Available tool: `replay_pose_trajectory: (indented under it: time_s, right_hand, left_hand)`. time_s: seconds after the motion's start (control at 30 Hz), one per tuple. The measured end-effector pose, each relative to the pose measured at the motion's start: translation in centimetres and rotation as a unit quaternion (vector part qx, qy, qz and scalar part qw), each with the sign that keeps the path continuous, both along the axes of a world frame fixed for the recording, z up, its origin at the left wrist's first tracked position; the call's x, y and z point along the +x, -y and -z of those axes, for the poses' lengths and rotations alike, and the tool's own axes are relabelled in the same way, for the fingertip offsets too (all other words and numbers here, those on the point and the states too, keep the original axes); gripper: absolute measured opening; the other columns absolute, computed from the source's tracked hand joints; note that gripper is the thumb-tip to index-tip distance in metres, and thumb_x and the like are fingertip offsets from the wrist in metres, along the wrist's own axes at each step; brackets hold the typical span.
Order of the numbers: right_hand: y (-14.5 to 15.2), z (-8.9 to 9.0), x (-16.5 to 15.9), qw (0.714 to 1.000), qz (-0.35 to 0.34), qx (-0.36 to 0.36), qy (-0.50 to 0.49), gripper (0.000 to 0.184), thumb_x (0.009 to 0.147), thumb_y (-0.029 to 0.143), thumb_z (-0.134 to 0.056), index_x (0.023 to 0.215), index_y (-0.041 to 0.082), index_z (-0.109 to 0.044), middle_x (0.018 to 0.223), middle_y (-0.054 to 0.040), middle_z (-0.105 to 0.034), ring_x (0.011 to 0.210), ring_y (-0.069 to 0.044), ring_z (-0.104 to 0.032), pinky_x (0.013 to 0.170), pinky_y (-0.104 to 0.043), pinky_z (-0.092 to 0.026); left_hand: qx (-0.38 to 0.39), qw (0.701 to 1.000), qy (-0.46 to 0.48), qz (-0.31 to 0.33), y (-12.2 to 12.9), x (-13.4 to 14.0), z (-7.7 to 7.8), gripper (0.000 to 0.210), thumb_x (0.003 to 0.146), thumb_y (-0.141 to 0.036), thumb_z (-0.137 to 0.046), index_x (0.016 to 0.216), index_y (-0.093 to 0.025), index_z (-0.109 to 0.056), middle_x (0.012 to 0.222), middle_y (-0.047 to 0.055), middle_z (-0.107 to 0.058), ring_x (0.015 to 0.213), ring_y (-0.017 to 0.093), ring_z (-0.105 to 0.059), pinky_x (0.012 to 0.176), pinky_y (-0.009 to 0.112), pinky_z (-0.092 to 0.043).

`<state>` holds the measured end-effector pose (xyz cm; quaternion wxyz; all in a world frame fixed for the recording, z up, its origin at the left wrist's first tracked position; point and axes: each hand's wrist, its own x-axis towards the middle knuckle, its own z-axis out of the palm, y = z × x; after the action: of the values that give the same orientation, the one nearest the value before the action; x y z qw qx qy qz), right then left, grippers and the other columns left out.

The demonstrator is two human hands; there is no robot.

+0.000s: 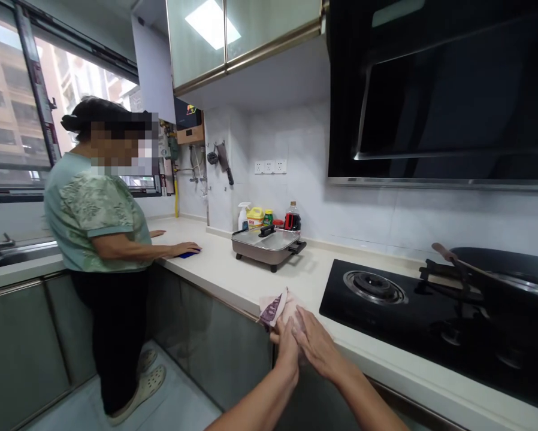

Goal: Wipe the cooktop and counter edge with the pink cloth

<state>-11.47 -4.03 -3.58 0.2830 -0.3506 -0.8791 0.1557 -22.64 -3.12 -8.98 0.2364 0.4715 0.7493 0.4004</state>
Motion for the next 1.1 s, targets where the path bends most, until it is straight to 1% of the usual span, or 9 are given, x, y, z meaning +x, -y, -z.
replay_pose_trajectory:
  time_s: [0.1,0.17,0.27,0.37,0.47,0.53,0.7,0.87,1.1]
  right_hand:
    - [-1.2,0.5,-0.5,0.994,0.024,0.057,0.086,0.059,0.097,0.033,-0.054,0.152,0.013,-0.047,0.157,-0.0224,-0.048,0.146,-0.037,-0.045,0.122,-0.052,-0.034]
    - [-1.2,0.4,-1.0,0.985,0.038,0.089,0.146,0.071,0.084,0.024,-0.071,0.151,0.014,-0.049,0.154,-0.0232,-0.049,0.141,-0.040,-0.047,0.118,-0.053,-0.037]
    - [-0.8,0.0,-2.9,0.968,0.089,0.118,0.203,0.088,0.071,0.013,-0.080,0.153,0.014,-0.047,0.143,-0.0244,-0.056,0.129,-0.042,-0.053,0.108,-0.055,-0.040]
    - [-1.1,-0.2,-5.2,0.954,0.145,0.144,0.221,0.079,0.078,0.018,-0.078,0.151,0.016,-0.048,0.130,-0.0217,-0.062,0.116,-0.038,-0.057,0.098,-0.055,-0.043]
    - [-1.9,0.1,-6.7,0.938,0.180,0.163,0.248,0.082,0.077,0.030,-0.085,0.150,0.017,-0.050,0.133,-0.0212,-0.061,0.114,-0.036,-0.056,0.095,-0.054,-0.045]
    - [-2.3,0.3,-6.9,0.932,0.188,0.183,0.250,0.082,0.078,0.034,-0.085,0.150,0.018,-0.050,0.144,-0.0217,-0.056,0.120,-0.036,-0.053,0.099,-0.056,-0.043]
    - [-2.9,0.9,-6.3,0.934,0.158,0.224,0.230,0.069,0.088,0.034,-0.074,0.150,0.015,-0.050,0.151,-0.0210,-0.053,0.123,-0.034,-0.053,0.100,-0.052,-0.044]
    - [-3.6,2.4,-6.1,0.922,0.171,0.296,0.184,0.056,0.094,0.029,-0.066,0.146,0.014,-0.052,0.143,-0.0188,-0.060,0.117,-0.032,-0.057,0.093,-0.047,-0.047]
    - [-4.4,4.1,-5.8,0.907,0.191,0.349,0.139,0.031,0.103,0.021,-0.051,0.133,0.018,-0.059,0.119,-0.0127,-0.068,0.094,-0.024,-0.058,0.078,-0.041,-0.047]
  left_hand:
    - [-0.006,0.998,0.068,-0.009,1.8,-3.0,0.2,0.069,0.100,-0.032,-0.031,0.167,-0.028,-0.017,0.134,0.014,-0.055,0.123,0.022,-0.066,0.105,0.032,-0.053]
    - [0.004,0.999,0.046,0.027,2.8,-5.3,0.1,0.073,0.093,-0.023,-0.041,0.165,-0.028,-0.029,0.134,0.013,-0.056,0.128,0.023,-0.063,0.112,0.033,-0.049]
    - [0.041,0.990,-0.081,0.104,4.1,-8.3,-0.5,0.075,0.086,-0.018,-0.051,0.160,-0.028,-0.043,0.149,0.013,-0.049,0.140,0.027,-0.052,0.118,0.037,-0.043]
    - [0.062,0.964,-0.230,0.116,4.9,-10.2,-1.6,0.070,0.087,-0.020,-0.059,0.155,-0.034,-0.052,0.148,0.012,-0.052,0.136,0.030,-0.054,0.113,0.041,-0.046]
    - [0.109,0.921,-0.373,0.026,5.2,-11.1,-2.5,0.060,0.088,-0.025,-0.067,0.147,-0.033,-0.061,0.134,0.014,-0.060,0.128,0.034,-0.056,0.108,0.050,-0.047]
    - [0.163,0.879,-0.449,0.000,4.9,-11.4,-2.8,0.064,0.084,-0.029,-0.076,0.146,-0.030,-0.063,0.144,0.017,-0.056,0.136,0.040,-0.050,0.112,0.054,-0.043]
    - [0.240,0.781,-0.550,0.172,2.2,-12.2,-4.0,0.094,0.071,-0.035,-0.091,0.156,-0.029,-0.050,0.166,0.014,-0.042,0.155,0.041,-0.032,0.122,0.057,-0.029]
    - [0.202,0.780,-0.541,0.240,-0.9,-12.8,-5.0,0.085,0.072,-0.025,-0.088,0.150,-0.023,-0.053,0.153,0.014,-0.058,0.141,0.032,-0.052,0.114,0.045,-0.040]
    - [0.188,0.795,-0.556,0.153,-0.2,-9.5,-4.1,0.075,0.070,-0.022,-0.088,0.139,-0.019,-0.059,0.138,0.015,-0.064,0.124,0.035,-0.058,0.107,0.049,-0.043]
